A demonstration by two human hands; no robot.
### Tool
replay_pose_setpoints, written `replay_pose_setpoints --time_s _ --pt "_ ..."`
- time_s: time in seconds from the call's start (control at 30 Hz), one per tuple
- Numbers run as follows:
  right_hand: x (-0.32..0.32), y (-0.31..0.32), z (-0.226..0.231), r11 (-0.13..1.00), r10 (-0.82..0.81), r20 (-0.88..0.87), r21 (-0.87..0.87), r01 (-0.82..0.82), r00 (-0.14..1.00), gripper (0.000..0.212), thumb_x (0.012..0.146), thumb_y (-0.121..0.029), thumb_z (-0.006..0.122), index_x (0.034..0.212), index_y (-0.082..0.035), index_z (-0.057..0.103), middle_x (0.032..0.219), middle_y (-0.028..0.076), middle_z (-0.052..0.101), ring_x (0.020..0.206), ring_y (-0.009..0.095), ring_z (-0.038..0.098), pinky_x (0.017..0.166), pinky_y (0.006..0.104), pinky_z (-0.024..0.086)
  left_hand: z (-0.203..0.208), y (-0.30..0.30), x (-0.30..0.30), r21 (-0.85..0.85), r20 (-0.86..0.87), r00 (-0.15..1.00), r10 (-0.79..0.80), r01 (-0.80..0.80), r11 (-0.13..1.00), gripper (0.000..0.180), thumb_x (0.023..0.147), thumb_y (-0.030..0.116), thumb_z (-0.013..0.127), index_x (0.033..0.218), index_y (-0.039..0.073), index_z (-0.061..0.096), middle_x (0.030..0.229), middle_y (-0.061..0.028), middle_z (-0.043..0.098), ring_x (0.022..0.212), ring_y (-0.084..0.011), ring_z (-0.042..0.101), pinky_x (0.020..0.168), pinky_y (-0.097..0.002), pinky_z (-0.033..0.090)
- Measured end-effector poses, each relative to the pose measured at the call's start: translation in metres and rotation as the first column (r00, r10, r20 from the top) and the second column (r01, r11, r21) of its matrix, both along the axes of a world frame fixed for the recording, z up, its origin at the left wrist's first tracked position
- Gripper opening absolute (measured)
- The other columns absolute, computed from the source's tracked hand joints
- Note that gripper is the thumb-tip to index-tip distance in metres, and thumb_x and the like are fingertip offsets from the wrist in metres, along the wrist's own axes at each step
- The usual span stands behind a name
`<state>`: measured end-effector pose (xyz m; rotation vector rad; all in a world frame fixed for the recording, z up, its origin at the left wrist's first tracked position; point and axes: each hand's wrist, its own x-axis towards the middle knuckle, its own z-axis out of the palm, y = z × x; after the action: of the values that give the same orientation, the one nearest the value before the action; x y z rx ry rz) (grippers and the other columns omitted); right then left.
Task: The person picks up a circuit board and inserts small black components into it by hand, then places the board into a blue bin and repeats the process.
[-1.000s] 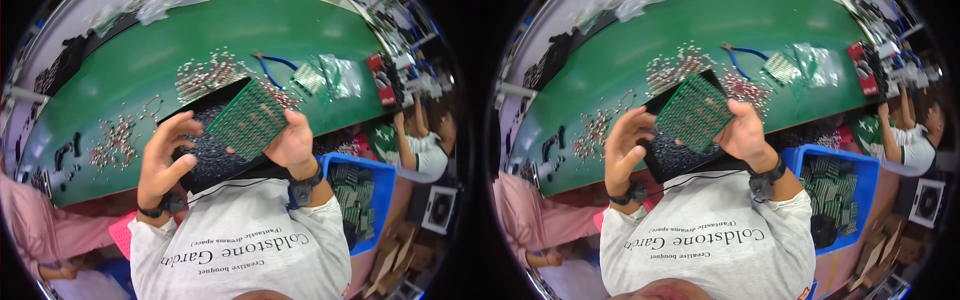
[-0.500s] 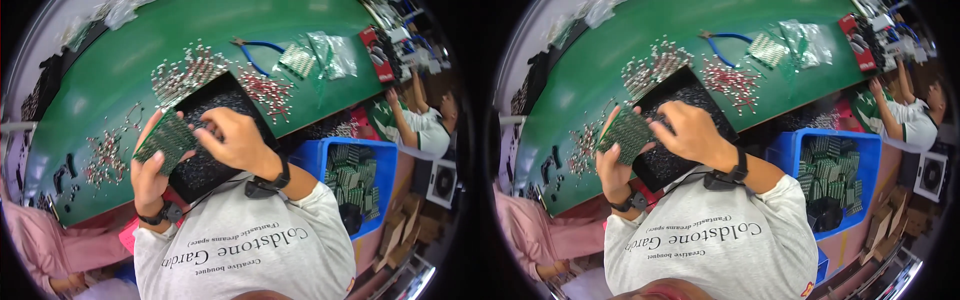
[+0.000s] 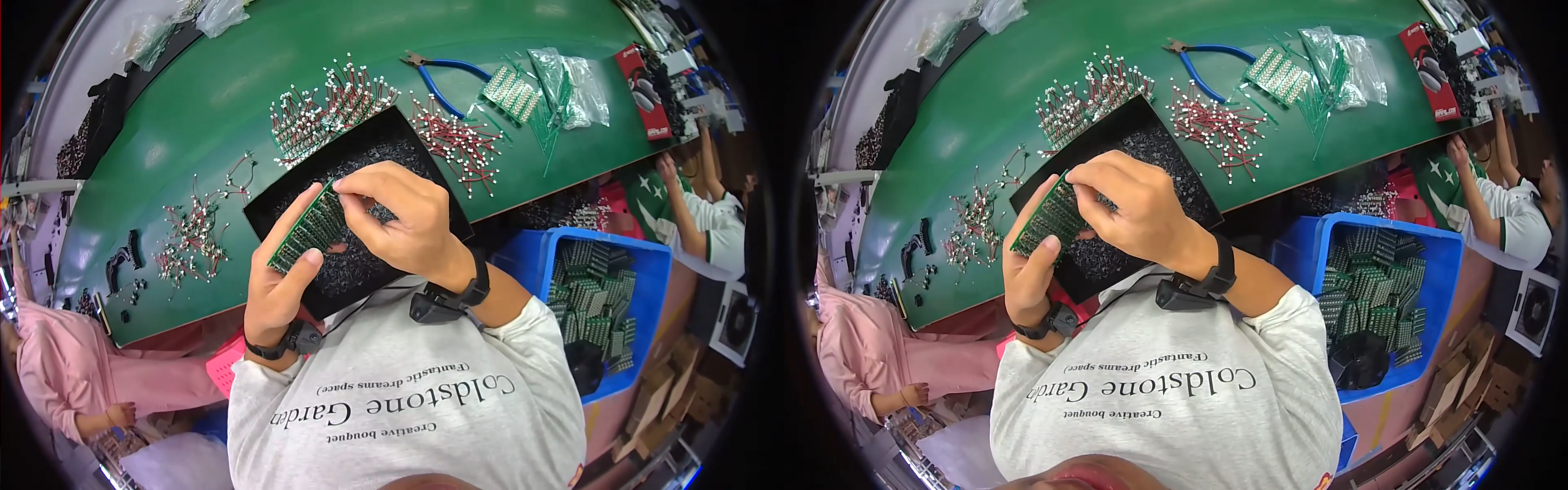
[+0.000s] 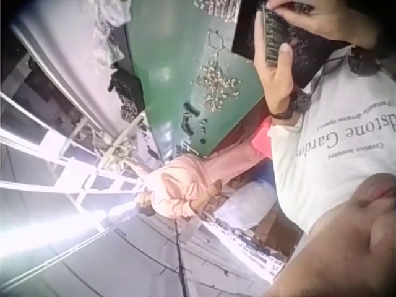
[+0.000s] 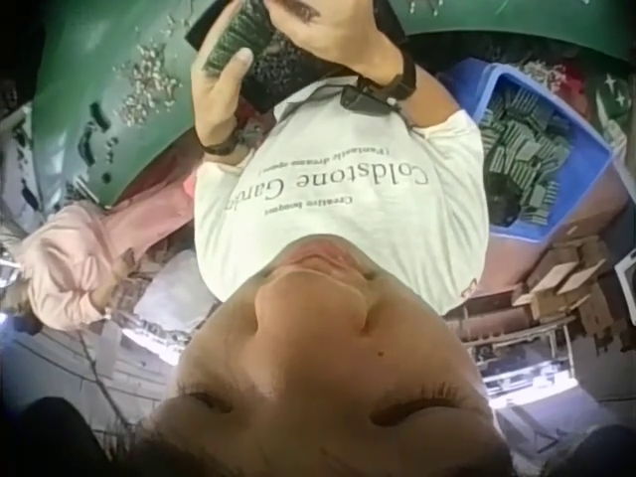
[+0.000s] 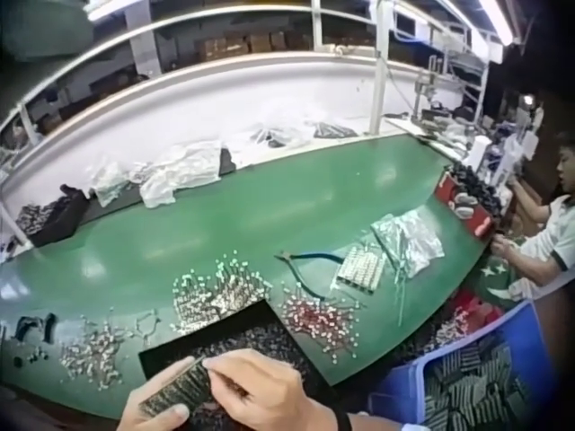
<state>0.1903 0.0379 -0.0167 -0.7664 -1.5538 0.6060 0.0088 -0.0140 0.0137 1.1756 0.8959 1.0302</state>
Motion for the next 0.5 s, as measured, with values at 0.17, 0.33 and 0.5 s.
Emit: replay_pose_setpoints --time_s 0.17,0.33,0.5 --pt "0.003 -0.004 0.0 0.992 0.001 0.07 0.127 -0.01 0.998 0.022 0.072 0.009 0.073 0.092 0.0 0.069 0.086 0.01 0.067 0.07 0.021 0.067 0.06 0.0291 0.055 0.003 -0.01 0.004 0.062 -0.128 0.991 0.031 -0.023 0.998 0.058 0.092 0.002 0.051 0.148 -0.007 0.036 0.134 -0.0172 0.055 0.116 -0.0202 0.058 0.095 -0.036 0.052" --pt "0.005 -0.003 -0.005 0.953 -0.025 0.191 0.301 -0.034 0.981 0.022 0.07 0.005 0.076 0.089 -0.001 0.068 0.083 0.01 0.066 0.071 0.025 0.066 0.06 0.0314 0.055 -0.002 -0.013 0.002 -0.006 -0.031 0.999 0.036 -0.037 0.999 0.056 0.092 -0.002 0.05 0.146 -0.005 0.04 0.135 -0.0161 0.055 0.113 -0.0173 0.058 0.091 -0.0338 0.054" --pt "0.002 -0.006 -0.01 0.951 -0.006 0.178 0.304 -0.049 0.984 0.018 0.071 0.005 0.074 0.084 -0.002 0.066 0.081 0.009 0.066 0.069 0.023 0.066 0.059 0.031 0.054 -0.009 -0.017 -0.001 0.032 -0.067 0.997 0.049 -0.047 0.998 0.055 0.091 -0.004 0.049 0.145 -0.005 0.042 0.132 -0.0131 0.057 0.112 -0.0162 0.059 0.089 -0.0322 0.055"
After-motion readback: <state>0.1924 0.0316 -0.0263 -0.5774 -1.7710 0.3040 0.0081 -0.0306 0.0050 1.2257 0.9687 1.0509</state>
